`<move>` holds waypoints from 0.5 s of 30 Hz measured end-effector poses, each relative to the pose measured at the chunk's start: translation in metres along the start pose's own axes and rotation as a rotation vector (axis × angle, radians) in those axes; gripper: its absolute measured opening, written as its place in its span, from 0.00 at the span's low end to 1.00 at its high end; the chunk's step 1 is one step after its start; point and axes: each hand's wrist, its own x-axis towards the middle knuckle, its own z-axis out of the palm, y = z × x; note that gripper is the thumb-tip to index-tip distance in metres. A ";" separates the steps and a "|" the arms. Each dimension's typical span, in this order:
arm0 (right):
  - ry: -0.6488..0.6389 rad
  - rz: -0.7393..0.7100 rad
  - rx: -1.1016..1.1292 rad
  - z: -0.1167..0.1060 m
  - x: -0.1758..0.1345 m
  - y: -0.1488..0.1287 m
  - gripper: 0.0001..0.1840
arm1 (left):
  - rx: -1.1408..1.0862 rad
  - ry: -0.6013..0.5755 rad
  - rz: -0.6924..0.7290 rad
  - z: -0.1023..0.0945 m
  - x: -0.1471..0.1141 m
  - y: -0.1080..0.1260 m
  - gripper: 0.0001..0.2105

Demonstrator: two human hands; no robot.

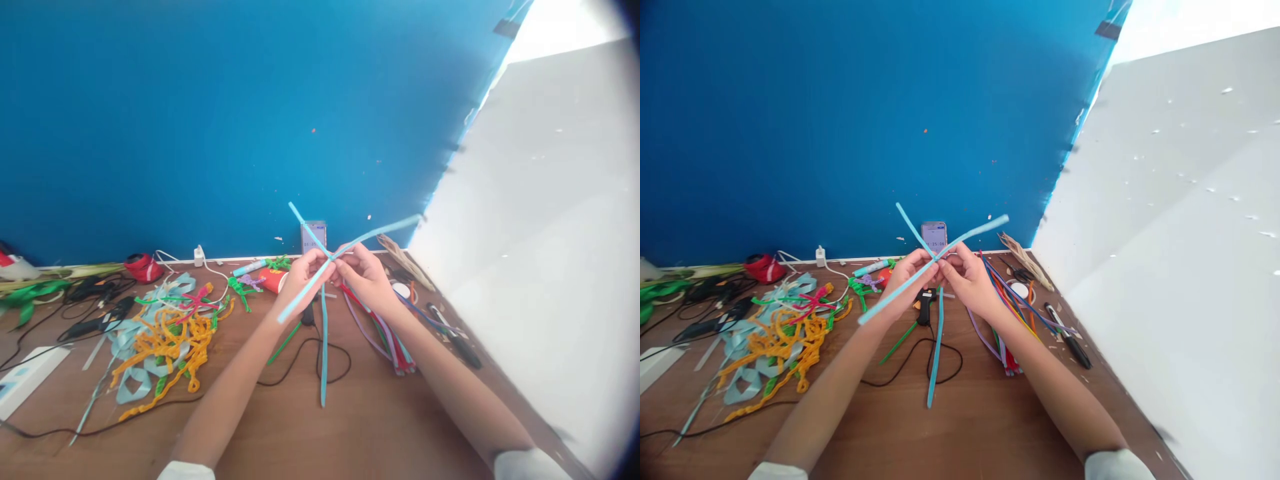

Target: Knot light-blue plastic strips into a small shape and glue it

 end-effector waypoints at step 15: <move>0.002 -0.029 -0.163 -0.004 0.000 -0.002 0.10 | 0.384 0.137 0.043 -0.007 0.001 0.000 0.13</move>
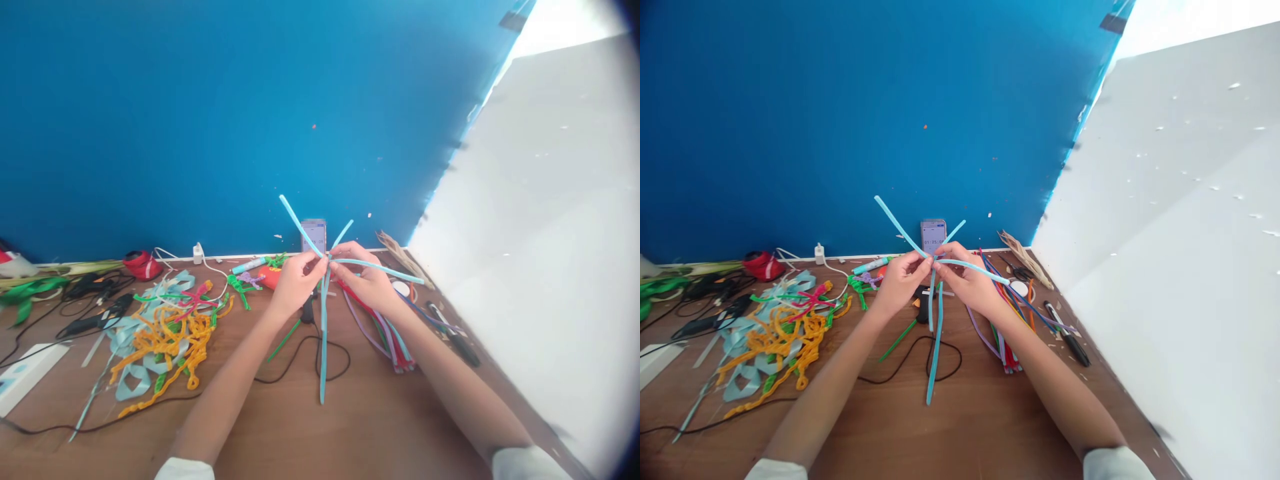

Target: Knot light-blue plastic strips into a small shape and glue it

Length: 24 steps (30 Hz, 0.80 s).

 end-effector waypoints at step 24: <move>0.170 0.195 0.456 -0.002 0.007 0.006 0.10 | -0.399 0.180 -0.024 0.018 0.001 -0.009 0.09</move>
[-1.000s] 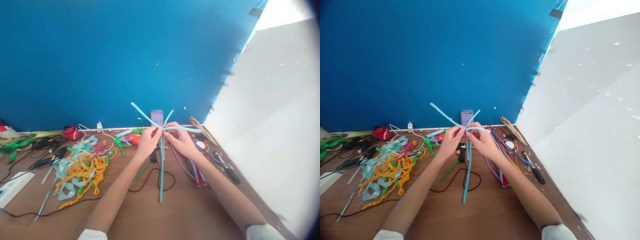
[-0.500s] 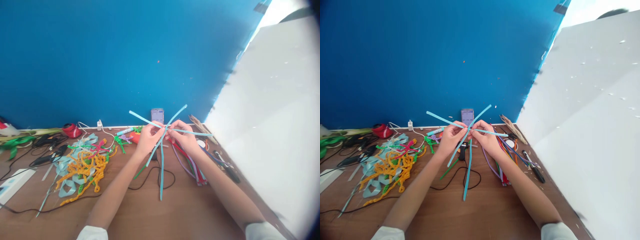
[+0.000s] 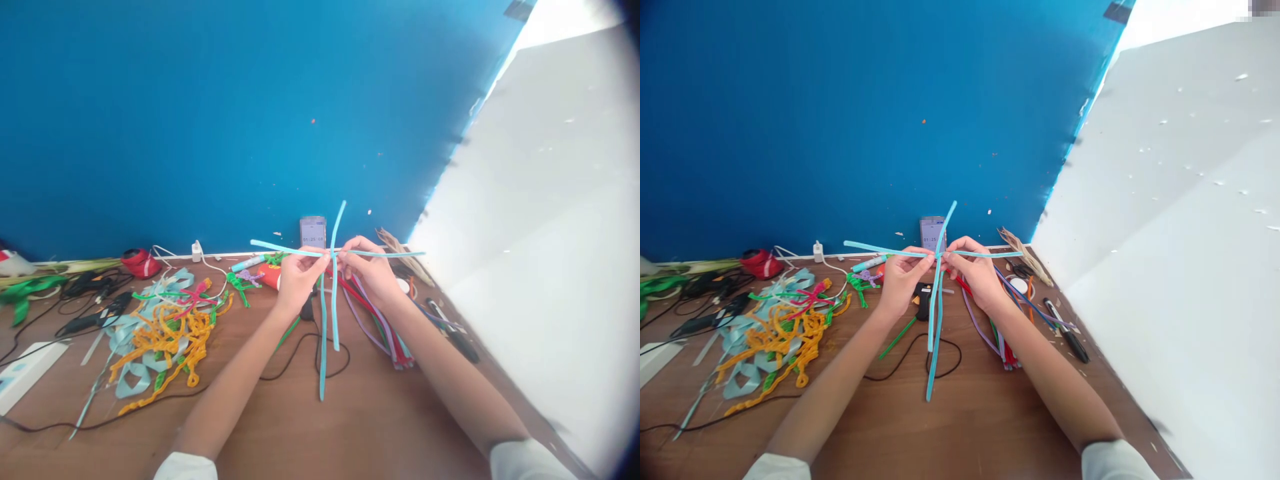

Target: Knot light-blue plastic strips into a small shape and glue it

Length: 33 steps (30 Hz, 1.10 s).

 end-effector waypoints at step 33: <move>-0.124 0.020 -0.092 -0.006 0.004 0.006 0.22 | 0.154 -0.035 0.079 -0.004 -0.005 -0.006 0.11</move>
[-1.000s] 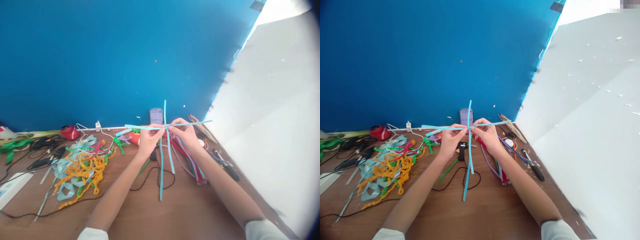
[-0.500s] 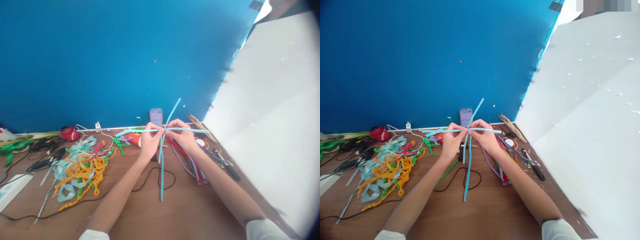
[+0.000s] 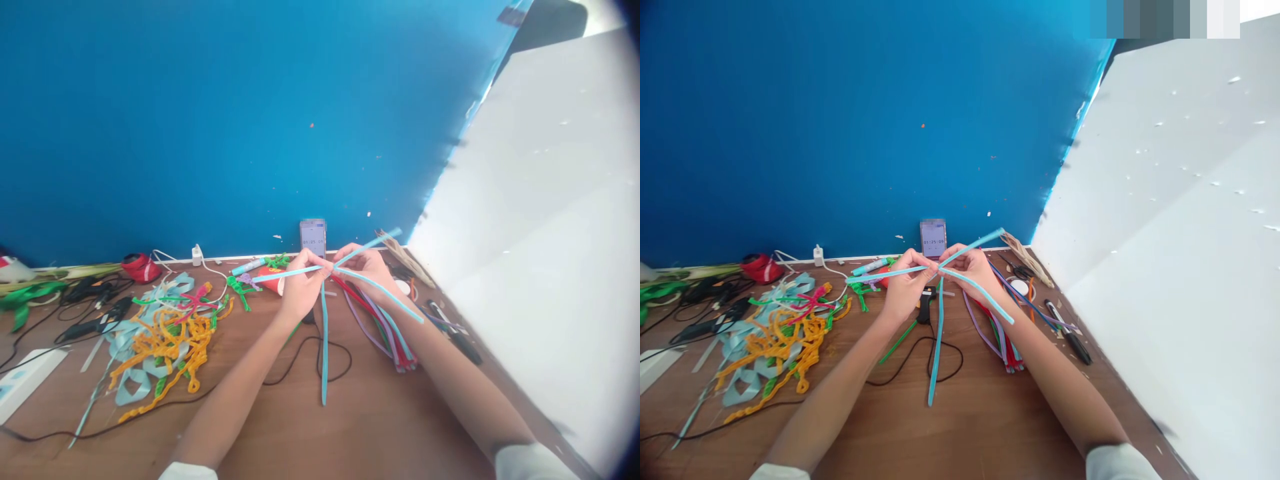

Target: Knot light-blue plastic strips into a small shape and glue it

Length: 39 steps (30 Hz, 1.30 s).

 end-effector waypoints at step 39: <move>0.041 0.005 -0.117 0.004 -0.006 -0.013 0.11 | -0.217 -0.214 -0.347 -0.003 0.007 0.005 0.14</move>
